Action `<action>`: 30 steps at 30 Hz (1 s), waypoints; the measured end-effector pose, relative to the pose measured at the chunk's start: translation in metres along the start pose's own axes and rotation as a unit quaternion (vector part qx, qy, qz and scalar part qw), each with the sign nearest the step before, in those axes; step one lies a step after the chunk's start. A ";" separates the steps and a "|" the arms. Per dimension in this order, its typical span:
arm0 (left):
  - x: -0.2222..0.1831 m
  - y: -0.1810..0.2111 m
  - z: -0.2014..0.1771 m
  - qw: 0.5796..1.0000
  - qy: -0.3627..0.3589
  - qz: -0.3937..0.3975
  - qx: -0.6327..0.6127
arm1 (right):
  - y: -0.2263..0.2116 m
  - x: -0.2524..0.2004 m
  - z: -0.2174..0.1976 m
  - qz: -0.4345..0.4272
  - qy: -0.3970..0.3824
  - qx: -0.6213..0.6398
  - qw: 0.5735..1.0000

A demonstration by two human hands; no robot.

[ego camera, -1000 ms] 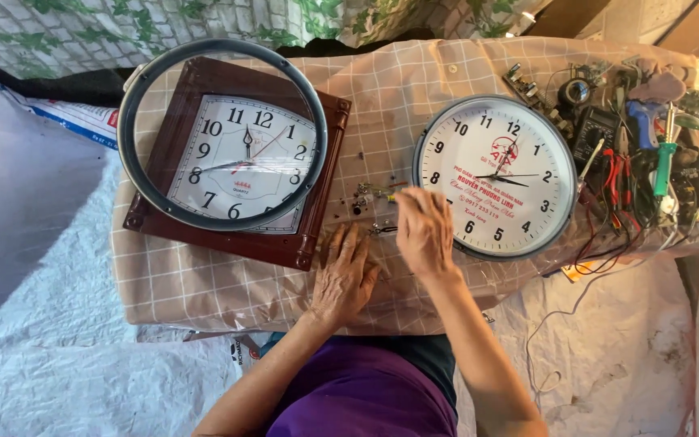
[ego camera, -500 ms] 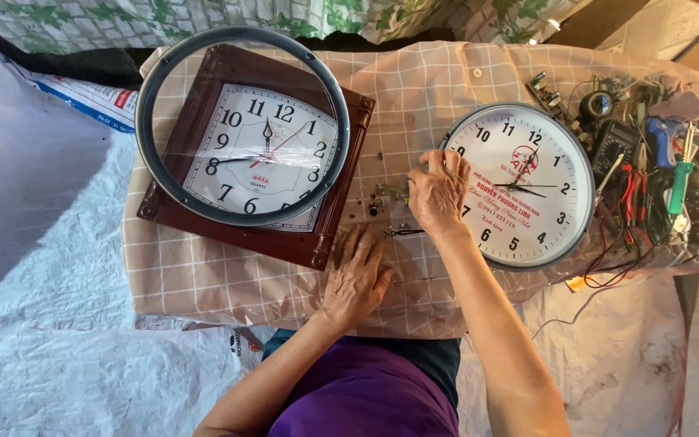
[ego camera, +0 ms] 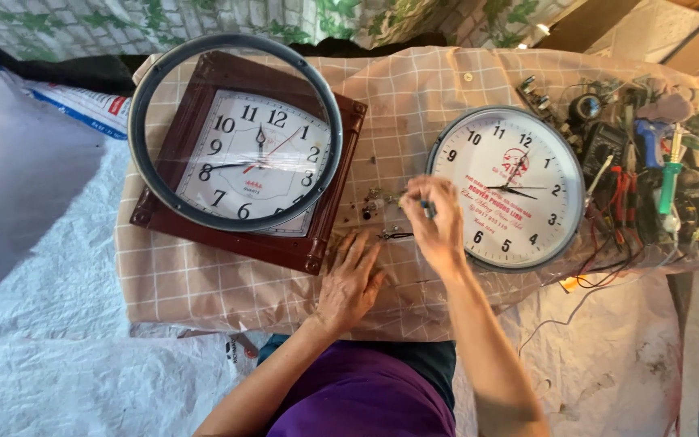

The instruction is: The person is assembling a wall clock by installing the hands and adjusting the internal mechanism on a low work surface.

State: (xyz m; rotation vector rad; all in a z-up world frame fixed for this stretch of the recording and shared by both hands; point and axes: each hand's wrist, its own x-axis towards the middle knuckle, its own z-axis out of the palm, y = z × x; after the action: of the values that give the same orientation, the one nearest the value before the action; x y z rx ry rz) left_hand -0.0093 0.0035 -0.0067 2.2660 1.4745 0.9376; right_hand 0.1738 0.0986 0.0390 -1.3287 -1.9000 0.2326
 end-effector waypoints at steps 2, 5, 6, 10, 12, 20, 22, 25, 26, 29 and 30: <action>0.010 0.011 -0.019 0.986 0.089 0.019 -0.138 | -0.052 -0.007 -0.024 0.251 -0.021 0.290 0.923; 0.018 0.029 -0.041 0.940 0.075 -0.063 -0.328 | -0.070 -0.025 -0.036 0.253 0.027 0.396 0.882; 0.021 0.040 -0.048 0.939 0.071 -0.062 -0.330 | -0.069 -0.033 -0.039 0.256 0.030 0.395 0.882; 0.032 0.063 -0.049 0.716 -0.020 -0.282 -0.639 | -0.064 -0.058 -0.048 0.249 0.032 0.481 0.840; 0.036 0.069 -0.045 0.641 -0.008 -0.291 -0.710 | -0.070 -0.061 -0.054 0.235 0.026 0.516 0.823; 0.045 0.096 -0.056 0.532 -0.071 -0.325 -0.779 | -0.101 -0.061 -0.082 0.168 0.071 0.428 0.885; 0.042 0.097 -0.052 0.527 -0.079 -0.327 -0.780 | -0.103 -0.064 -0.085 0.175 0.075 0.423 0.886; 0.039 0.099 -0.053 0.519 -0.091 -0.338 -0.780 | -0.106 -0.066 -0.089 0.181 0.076 0.427 0.883; 0.038 0.100 -0.054 0.515 -0.096 -0.346 -0.779 | -0.107 -0.066 -0.090 0.180 0.074 0.434 0.879; 0.036 0.100 -0.048 0.512 -0.102 -0.343 -0.781 | -0.102 -0.071 -0.092 0.178 0.065 0.425 0.885; 0.037 0.101 -0.049 0.511 -0.103 -0.343 -0.781 | -0.101 -0.072 -0.092 0.178 0.066 0.424 0.885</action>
State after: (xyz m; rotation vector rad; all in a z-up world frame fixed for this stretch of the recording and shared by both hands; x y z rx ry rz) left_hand 0.0398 -0.0137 0.0993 0.3164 0.5519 0.9189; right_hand 0.1755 -0.0327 0.1210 -1.0088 -1.1675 1.0058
